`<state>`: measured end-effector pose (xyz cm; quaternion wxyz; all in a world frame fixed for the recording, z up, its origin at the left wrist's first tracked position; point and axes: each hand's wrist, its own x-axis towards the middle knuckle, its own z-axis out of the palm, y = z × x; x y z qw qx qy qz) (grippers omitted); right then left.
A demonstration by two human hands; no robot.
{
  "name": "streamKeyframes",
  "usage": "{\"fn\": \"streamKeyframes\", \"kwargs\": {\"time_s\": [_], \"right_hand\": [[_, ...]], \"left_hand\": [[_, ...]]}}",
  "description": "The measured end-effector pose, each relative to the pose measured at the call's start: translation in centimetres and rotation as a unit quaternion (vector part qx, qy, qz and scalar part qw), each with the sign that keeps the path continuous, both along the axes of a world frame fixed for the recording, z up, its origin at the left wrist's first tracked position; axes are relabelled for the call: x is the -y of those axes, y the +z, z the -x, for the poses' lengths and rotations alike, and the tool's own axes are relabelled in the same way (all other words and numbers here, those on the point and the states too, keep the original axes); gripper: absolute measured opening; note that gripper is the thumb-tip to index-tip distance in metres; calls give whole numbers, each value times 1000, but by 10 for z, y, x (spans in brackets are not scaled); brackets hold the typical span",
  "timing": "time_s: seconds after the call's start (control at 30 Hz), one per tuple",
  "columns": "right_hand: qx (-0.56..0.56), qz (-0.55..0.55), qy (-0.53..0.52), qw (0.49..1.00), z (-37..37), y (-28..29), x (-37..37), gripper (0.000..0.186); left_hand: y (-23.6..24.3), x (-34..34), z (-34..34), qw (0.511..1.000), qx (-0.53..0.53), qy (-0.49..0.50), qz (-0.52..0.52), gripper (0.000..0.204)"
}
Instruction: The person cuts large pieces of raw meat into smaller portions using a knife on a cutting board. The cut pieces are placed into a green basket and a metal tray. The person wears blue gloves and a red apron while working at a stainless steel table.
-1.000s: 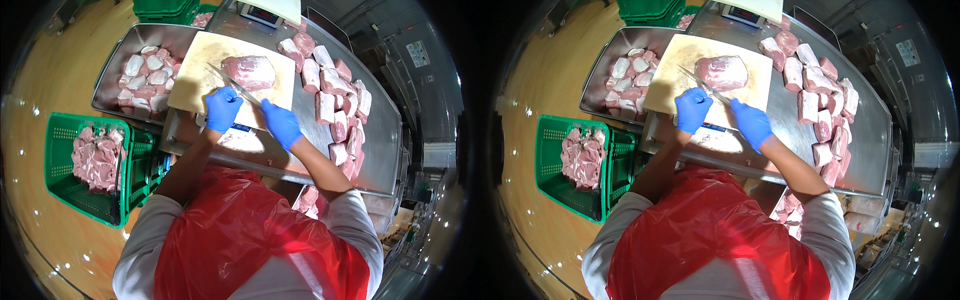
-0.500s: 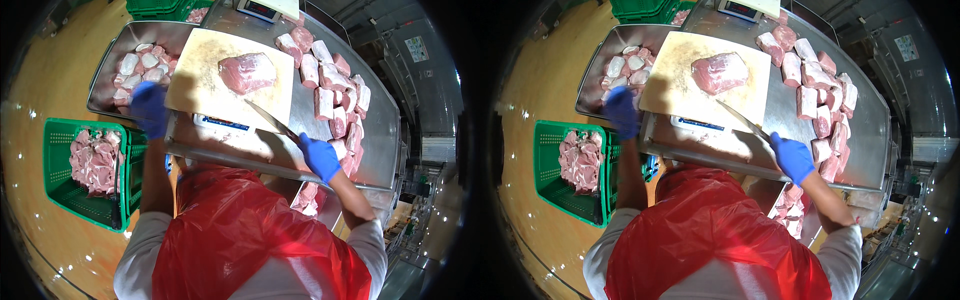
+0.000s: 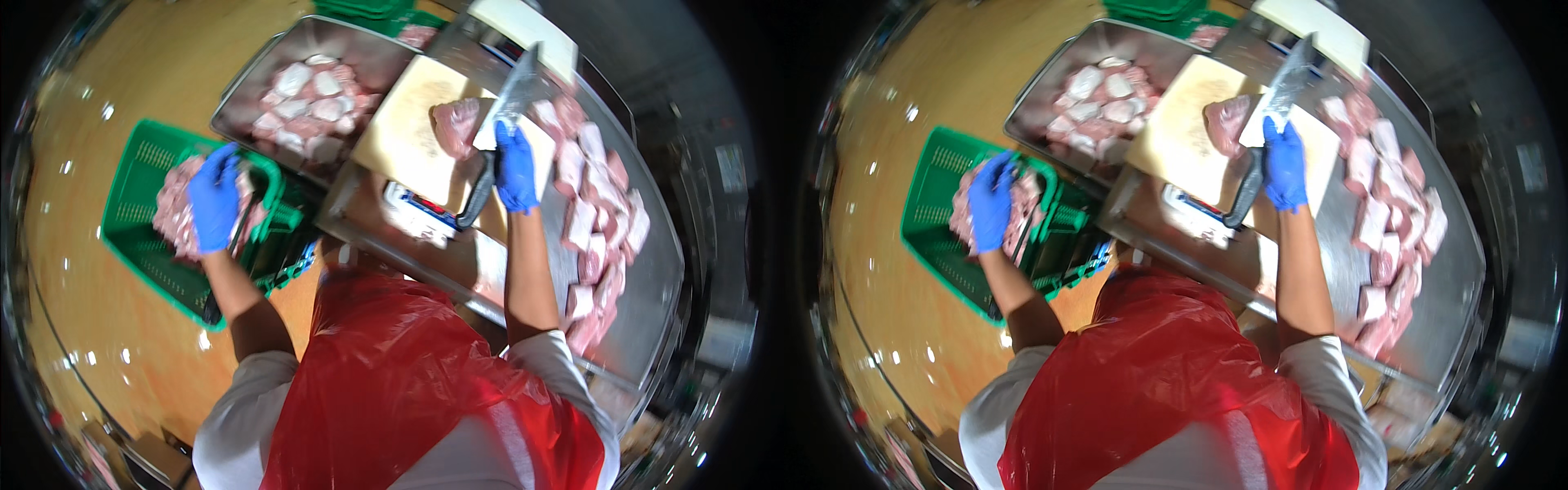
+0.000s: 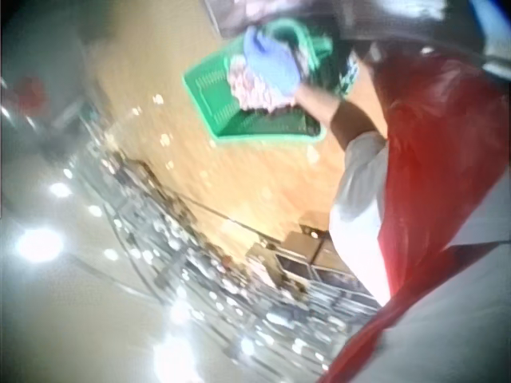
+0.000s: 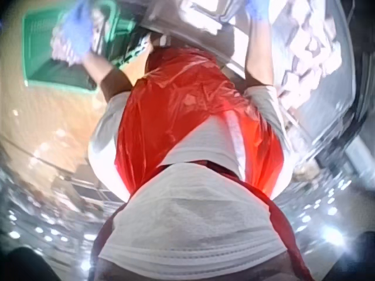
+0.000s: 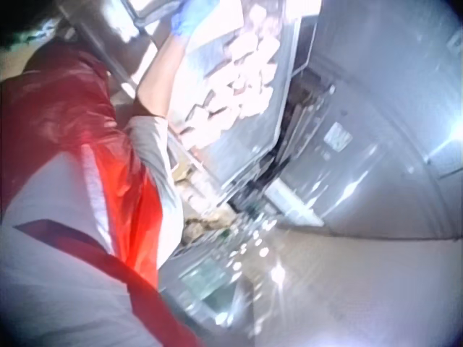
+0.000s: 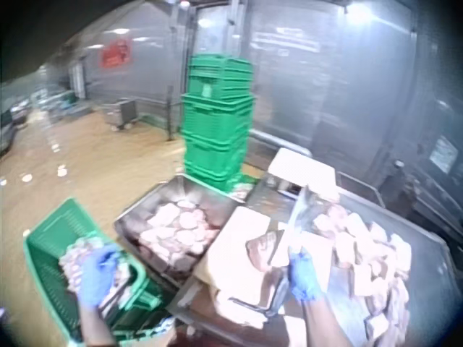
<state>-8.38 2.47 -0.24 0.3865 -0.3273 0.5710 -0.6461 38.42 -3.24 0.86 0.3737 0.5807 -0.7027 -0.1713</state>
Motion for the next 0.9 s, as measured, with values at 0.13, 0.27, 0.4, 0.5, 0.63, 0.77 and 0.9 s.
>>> {"fn": "streamKeyframes", "kwargs": {"time_s": [0.13, 0.27, 0.4, 0.5, 0.63, 0.77, 0.9], "right_hand": [[4, 169, 20, 985, -10, 63, -5, 29], [-62, 149, 71, 984, -10, 90, -62, 31], [-161, -110, 14, 981, 1, 3, -139, 23], [31, -186, 17, 982, -47, 3, -163, 26], [-40, -108, -23, 993, -19, 42, -140, 21], [-20, 115, -154, 981, 31, 128, -162, 22], [-18, 229, -178, 957, 55, 121, -210, 22]], "left_hand": [[-3, -10, -3, 997, -70, 39, 12, 24], [-12, -44, -83, 977, 154, 134, -60, 27], [-44, -101, -116, 854, 346, 140, -363, 50], [-56, -122, -112, 845, 319, 79, -423, 42], [-40, -110, -107, 816, 392, 131, -403, 40], [61, -110, -109, 861, 400, 92, -301, 30], [133, -141, -132, 857, 475, 156, -128, 33]]}}
